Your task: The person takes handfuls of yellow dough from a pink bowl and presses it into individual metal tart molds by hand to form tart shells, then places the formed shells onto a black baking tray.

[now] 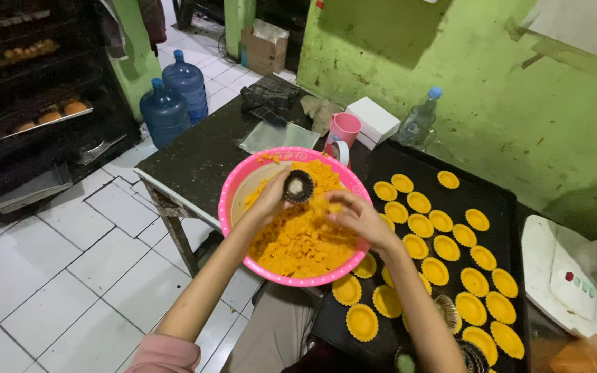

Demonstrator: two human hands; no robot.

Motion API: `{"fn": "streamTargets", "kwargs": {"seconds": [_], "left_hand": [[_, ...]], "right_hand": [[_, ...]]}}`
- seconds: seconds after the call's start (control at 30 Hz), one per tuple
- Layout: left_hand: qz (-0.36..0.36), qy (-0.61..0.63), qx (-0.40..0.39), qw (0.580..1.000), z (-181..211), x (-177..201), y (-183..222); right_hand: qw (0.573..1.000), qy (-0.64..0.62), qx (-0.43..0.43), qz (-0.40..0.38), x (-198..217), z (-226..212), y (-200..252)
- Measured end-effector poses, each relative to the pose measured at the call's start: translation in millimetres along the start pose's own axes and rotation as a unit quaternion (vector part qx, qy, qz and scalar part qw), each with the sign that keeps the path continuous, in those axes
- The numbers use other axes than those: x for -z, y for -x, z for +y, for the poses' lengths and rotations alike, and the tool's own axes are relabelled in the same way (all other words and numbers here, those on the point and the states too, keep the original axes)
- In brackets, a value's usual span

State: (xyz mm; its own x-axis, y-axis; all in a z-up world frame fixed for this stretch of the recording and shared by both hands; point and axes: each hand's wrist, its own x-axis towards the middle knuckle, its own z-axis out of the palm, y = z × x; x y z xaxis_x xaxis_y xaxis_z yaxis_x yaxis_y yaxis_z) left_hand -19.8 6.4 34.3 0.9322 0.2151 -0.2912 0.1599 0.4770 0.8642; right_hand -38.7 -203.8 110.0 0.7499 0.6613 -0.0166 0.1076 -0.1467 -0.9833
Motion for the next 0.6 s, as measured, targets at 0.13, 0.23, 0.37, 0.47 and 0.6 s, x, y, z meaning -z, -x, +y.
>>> {"fn": "streamTargets", "kwargs": {"seconds": [0.13, 0.23, 0.37, 0.47, 0.6], "left_hand": [[-0.071, 0.047, 0.046, 0.995, 10, -9, 23], [-0.109, 0.046, 0.065, 0.991, 8, -4, 16], [-0.054, 0.034, -0.020, 0.998, -9, 15, -14], [-0.016, -0.009, -0.072, 0.997, 6, 14, 6], [-0.023, -0.017, -0.092, 0.995, 2, 13, -1]], "right_hand": [[0.984, 0.046, 0.164, -0.053, -3, 13, -36], [0.947, 0.283, 0.149, 0.042, -18, 16, -52], [0.919, 0.295, 0.187, 0.182, -1, 36, -59], [0.931, 0.342, 0.100, 0.077, -18, -5, -21], [0.912, 0.410, 0.017, -0.009, -7, 47, -8]]}}
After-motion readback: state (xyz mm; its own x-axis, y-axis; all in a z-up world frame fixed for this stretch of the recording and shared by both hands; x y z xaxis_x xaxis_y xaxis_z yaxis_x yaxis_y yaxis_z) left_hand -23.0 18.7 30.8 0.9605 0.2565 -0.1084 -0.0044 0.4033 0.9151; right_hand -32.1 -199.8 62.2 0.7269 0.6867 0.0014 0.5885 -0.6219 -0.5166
